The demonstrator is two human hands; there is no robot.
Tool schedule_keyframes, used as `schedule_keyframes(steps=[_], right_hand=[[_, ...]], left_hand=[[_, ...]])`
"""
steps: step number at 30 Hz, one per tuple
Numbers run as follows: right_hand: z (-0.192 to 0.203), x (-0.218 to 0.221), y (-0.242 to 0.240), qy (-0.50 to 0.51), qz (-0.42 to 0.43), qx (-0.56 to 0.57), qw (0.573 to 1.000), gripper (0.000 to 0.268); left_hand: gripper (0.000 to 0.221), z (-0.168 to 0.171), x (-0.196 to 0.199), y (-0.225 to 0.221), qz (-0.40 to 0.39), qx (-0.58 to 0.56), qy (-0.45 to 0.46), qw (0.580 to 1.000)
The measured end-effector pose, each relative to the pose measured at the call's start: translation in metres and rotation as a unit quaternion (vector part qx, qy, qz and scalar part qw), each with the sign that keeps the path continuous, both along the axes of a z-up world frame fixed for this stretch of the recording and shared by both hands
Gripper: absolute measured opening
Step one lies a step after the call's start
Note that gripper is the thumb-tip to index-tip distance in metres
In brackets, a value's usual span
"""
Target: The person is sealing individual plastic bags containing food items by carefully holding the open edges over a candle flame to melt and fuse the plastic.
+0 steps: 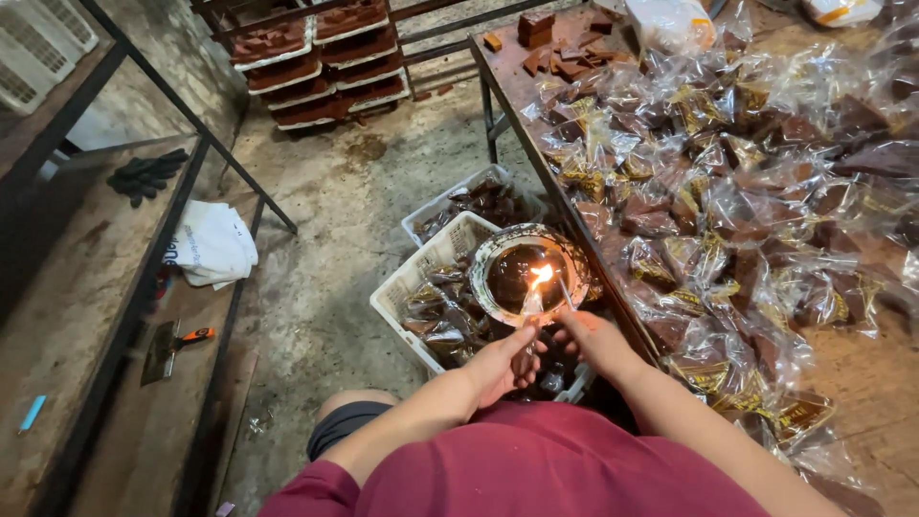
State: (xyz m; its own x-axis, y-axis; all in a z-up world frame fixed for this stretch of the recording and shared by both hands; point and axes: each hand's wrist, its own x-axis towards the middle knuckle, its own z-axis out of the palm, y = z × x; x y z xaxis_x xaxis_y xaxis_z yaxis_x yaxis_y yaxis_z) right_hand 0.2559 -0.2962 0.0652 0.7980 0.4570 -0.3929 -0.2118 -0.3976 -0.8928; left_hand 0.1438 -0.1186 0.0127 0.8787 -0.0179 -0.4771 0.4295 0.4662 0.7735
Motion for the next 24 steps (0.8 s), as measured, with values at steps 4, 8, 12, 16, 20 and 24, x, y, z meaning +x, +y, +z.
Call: schedule_keyframes(steps=[4, 8, 12, 16, 20, 24], right_hand=[[0.02, -0.03, 0.016, 0.182, -0.017, 0.128, 0.975, 0.048], [0.03, -0.035, 0.011, 0.208, -0.024, 0.206, 0.956, 0.036], [0.001, -0.037, 0.008, 0.176, 0.071, 0.141, 0.972, 0.028], [-0.012, -0.022, 0.002, -0.031, 0.233, -0.022, 0.972, 0.031], [0.004, 0.002, -0.013, -0.256, 0.067, -0.075, 0.961, 0.031], [0.047, 0.012, -0.049, -0.518, -0.091, -0.174, 0.833, 0.043]], left_hand=[[0.04, -0.016, -0.014, -0.005, -0.034, 0.038, -0.064, 0.997], [0.039, 0.004, -0.025, 0.006, 0.006, 0.084, -0.11, 0.99], [0.056, 0.047, -0.042, 0.01, 0.075, -0.007, -0.084, 0.994], [0.051, 0.01, -0.04, 0.011, 0.034, 0.037, -0.101, 0.994], [0.054, -0.017, -0.036, 0.03, 0.102, 0.098, 0.026, 0.99], [0.077, -0.03, -0.041, 0.052, 0.234, 0.12, 0.079, 0.962]])
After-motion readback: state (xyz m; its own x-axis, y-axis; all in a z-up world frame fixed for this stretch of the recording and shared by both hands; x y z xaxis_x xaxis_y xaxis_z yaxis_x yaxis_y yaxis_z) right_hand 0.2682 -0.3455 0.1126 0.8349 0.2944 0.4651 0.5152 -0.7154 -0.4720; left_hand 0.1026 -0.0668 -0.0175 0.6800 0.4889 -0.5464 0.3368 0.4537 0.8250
